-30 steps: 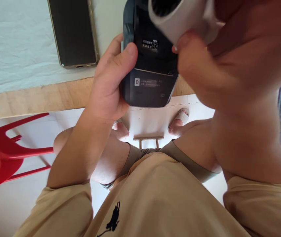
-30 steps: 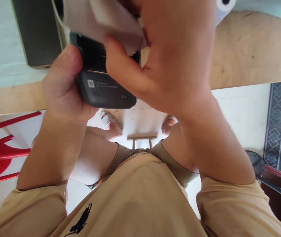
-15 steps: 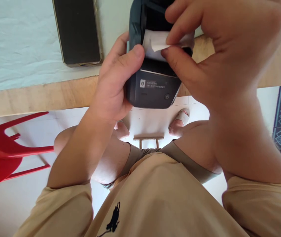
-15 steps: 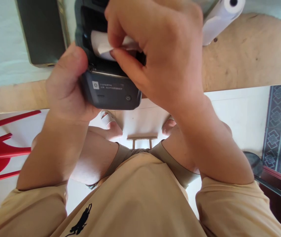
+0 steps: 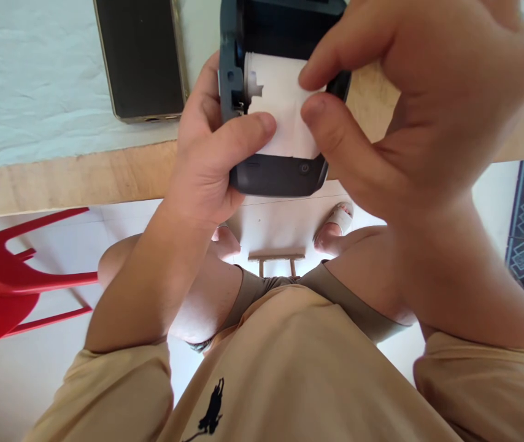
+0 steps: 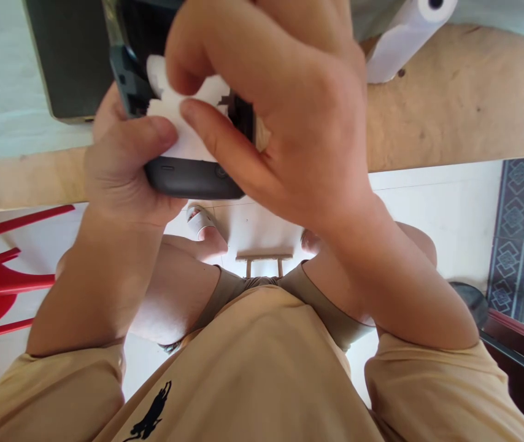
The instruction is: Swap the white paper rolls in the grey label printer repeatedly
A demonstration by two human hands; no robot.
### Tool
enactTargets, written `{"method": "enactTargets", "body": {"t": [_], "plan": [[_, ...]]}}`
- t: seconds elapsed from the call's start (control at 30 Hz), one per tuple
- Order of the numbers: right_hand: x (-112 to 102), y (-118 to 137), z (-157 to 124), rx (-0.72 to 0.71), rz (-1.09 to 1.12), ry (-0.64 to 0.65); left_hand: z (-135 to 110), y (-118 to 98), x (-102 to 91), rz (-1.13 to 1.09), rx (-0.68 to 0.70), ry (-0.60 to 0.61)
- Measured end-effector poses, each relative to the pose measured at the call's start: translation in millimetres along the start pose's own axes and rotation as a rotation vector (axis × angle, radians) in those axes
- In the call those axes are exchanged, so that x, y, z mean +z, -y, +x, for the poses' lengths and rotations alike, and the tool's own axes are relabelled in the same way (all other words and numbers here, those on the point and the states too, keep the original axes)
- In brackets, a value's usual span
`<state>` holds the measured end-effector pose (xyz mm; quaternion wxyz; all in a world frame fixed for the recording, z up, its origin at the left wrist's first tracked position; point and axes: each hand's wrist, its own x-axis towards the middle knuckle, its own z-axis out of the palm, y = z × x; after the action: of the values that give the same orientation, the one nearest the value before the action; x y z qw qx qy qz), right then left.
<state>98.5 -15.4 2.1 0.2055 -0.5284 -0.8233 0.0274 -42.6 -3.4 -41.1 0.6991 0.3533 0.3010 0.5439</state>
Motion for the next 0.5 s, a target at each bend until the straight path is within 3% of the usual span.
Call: {"method": "enactTargets", "body": {"t": [0.07, 0.17, 0.27, 0.33, 0.4, 0.5], "plan": [[-2.7, 0.9, 1.1, 0.088, 0.016, 0.03, -0.1, 1.3, 0.1, 0.016, 0.024, 0.004], [-2.2, -1.6, -0.4, 0.08, 0.095, 0.06, 0.0, 2.9, 1.1, 0.036, 0.03, -0.007], [6.2, -12.0, -2.1, 0.136, 0.257, -0.144, 1.0, 3.4, -1.0, 0.048, 0.05, -0.01], [15.1, -21.0, 1.3, 0.307, 0.34, -0.344, 1.5, 2.7, -3.6, 0.067, 0.039, 0.036], [24.1, -28.0, 8.9, 0.45, 0.495, -0.435, 1.9, 1.4, -5.9, 0.089, 0.02, 0.082], [33.1, -30.6, 20.0, 0.461, 0.827, -0.314, 2.1, -0.2, -7.6, 0.102, 0.032, 0.108]]}}
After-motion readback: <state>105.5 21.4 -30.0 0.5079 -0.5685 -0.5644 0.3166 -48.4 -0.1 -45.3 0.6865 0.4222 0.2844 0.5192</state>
